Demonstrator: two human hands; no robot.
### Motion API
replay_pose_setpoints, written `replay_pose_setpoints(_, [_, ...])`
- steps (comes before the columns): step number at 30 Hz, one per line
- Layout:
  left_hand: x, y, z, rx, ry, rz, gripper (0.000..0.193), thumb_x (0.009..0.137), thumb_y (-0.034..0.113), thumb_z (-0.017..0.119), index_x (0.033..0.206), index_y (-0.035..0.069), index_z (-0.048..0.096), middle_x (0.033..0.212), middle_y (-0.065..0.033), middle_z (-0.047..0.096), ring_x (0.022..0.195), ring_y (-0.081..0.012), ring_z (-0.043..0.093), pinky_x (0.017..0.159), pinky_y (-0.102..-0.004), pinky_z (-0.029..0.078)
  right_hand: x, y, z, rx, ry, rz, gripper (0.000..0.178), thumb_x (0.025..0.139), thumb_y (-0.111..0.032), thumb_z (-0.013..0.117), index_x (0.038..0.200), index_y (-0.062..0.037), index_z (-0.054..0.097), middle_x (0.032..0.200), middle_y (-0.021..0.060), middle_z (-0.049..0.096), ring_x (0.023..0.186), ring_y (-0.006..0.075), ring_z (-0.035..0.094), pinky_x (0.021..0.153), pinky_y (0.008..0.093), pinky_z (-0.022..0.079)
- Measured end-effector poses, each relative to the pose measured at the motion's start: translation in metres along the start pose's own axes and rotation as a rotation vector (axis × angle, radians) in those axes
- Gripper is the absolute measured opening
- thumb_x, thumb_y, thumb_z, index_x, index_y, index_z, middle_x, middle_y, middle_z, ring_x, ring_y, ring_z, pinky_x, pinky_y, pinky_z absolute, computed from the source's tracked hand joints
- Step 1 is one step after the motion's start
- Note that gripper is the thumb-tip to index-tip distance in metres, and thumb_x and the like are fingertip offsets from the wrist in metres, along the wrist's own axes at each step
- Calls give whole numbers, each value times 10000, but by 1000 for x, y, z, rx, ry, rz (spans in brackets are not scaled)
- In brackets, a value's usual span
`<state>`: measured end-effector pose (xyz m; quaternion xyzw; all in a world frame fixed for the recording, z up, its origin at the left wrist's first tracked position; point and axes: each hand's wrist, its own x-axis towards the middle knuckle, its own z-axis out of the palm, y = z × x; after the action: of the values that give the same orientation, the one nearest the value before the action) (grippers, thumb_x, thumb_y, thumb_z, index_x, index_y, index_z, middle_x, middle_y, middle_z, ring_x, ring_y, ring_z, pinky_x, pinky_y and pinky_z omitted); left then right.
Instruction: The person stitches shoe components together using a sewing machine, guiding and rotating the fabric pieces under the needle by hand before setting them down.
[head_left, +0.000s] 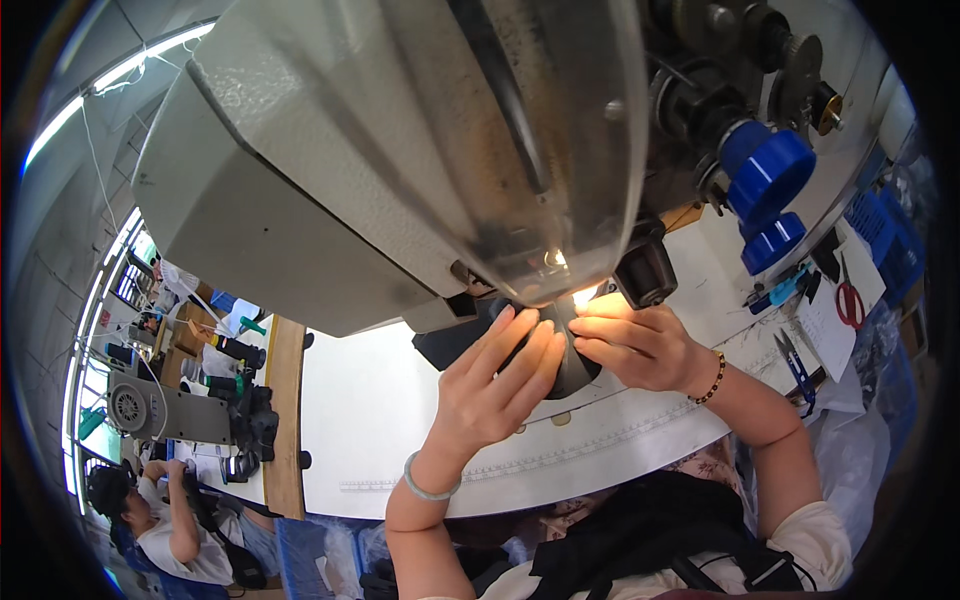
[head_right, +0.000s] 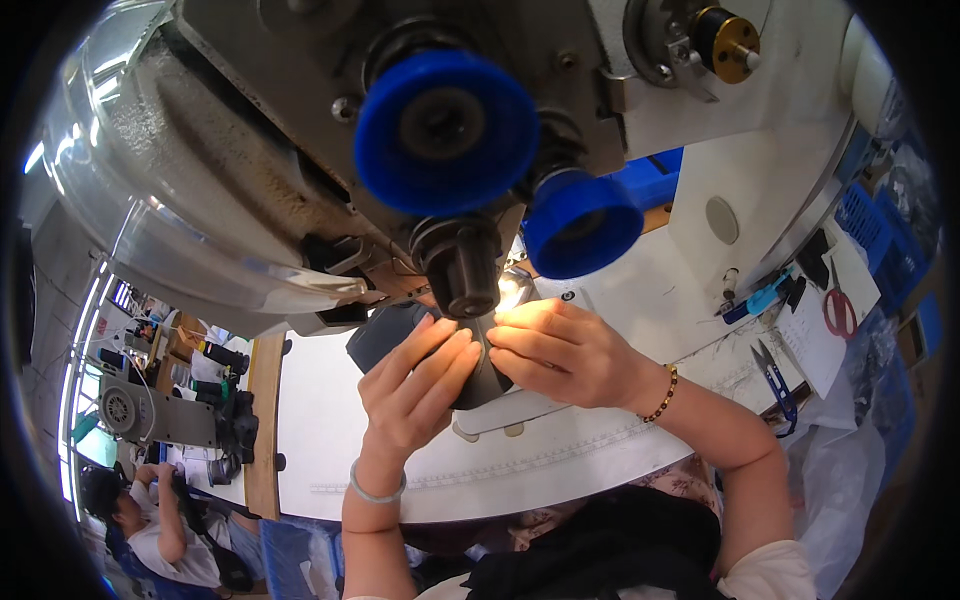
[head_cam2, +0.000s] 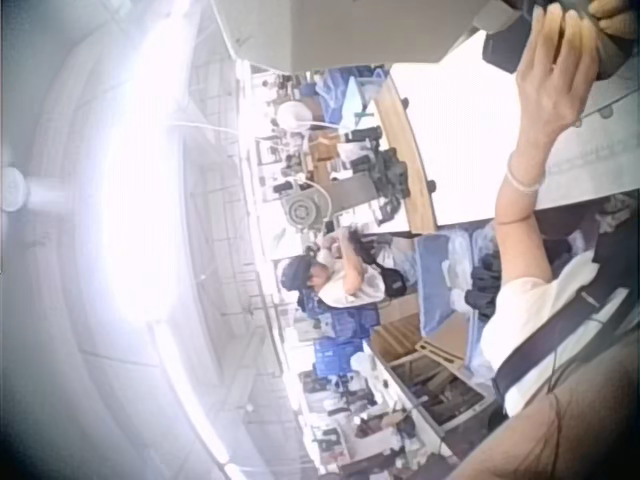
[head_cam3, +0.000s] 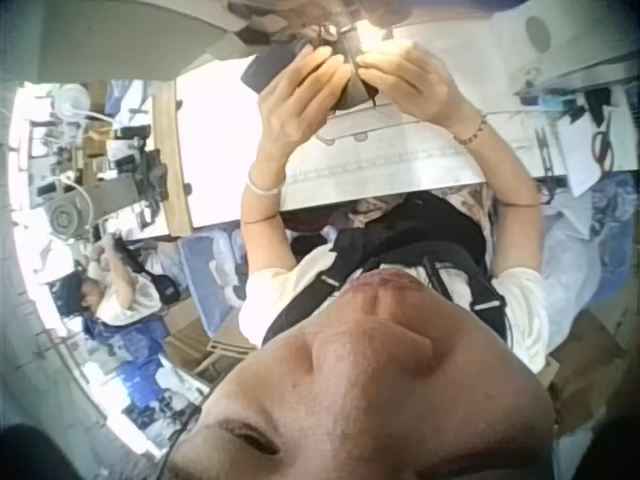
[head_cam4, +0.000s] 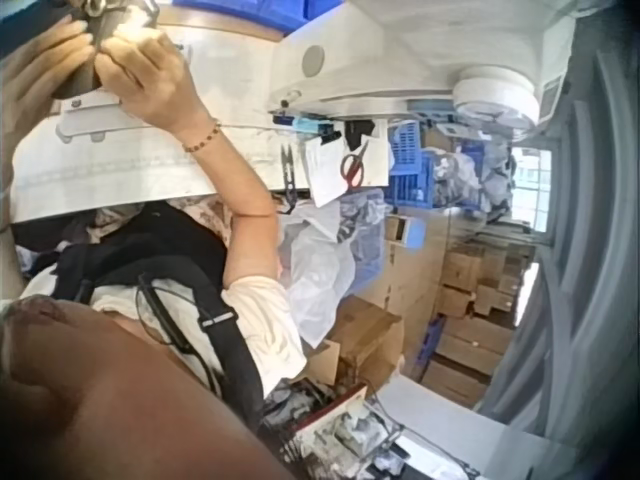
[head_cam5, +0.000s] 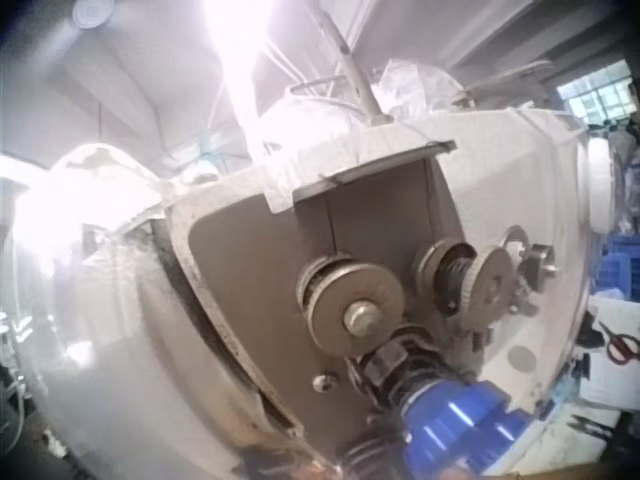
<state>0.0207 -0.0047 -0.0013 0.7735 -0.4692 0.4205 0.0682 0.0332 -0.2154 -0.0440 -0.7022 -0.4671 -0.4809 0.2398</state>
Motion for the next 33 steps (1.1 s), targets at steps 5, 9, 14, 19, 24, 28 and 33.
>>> replay_pose_setpoints(5, [-3,-2,6,-53,60,-53,220,692,23,620,898,30,697,943,-59,686,977,-212,661,923,-379,563,0,-6,0,-10,-7,14,240,755,-67,675,987,-30,626,1095,88,626,979,238,624,827,342,533])
replay_pose_setpoints(9, [-4,-3,10,-71,86,-65,238,677,5,630,903,33,699,936,-55,688,961,-210,661,911,-377,571,-2,-6,1,18,-7,41,224,767,-62,677,983,-30,628,1098,89,629,995,239,623,836,345,529])
replay_pose_setpoints(14, [-2,-2,11,-84,108,-86,329,633,-52,628,940,36,706,929,-58,679,900,-213,649,888,-373,582,-4,-4,4,28,2,54,219,766,-57,678,978,-31,631,1112,81,629,998,239,623,845,345,524])
replay_pose_setpoints(19, [-8,-6,13,-135,98,-157,434,580,-63,635,997,37,699,989,-71,653,917,-255,627,898,-386,576,-3,-5,7,32,-9,97,225,762,-68,677,983,-41,642,1106,75,623,1014,232,609,854,351,514])
replay_pose_setpoints(24, [-13,-8,7,-180,15,-154,466,615,-67,639,1070,27,674,1038,-97,643,1000,-292,632,931,-404,561,-2,-7,6,7,-6,68,248,752,-75,689,995,-52,645,1088,63,607,1030,227,600,835,344,517])
replay_pose_setpoints(28, [-20,-10,12,-243,91,-112,383,682,-42,664,1062,3,672,1073,-113,647,1058,-306,628,965,-417,545,-1,-7,9,-7,19,56,235,753,-67,694,984,-52,650,1073,48,603,1030,223,601,813,341,522])
replay_pose_setpoints(33, [-15,-9,15,-168,146,-79,312,677,-31,677,985,9,705,991,-95,676,989,-276,656,905,-393,581,-2,-6,9,-28,35,46,217,747,-61,698,959,-50,655,1066,44,608,1026,220,604,814,336,521])
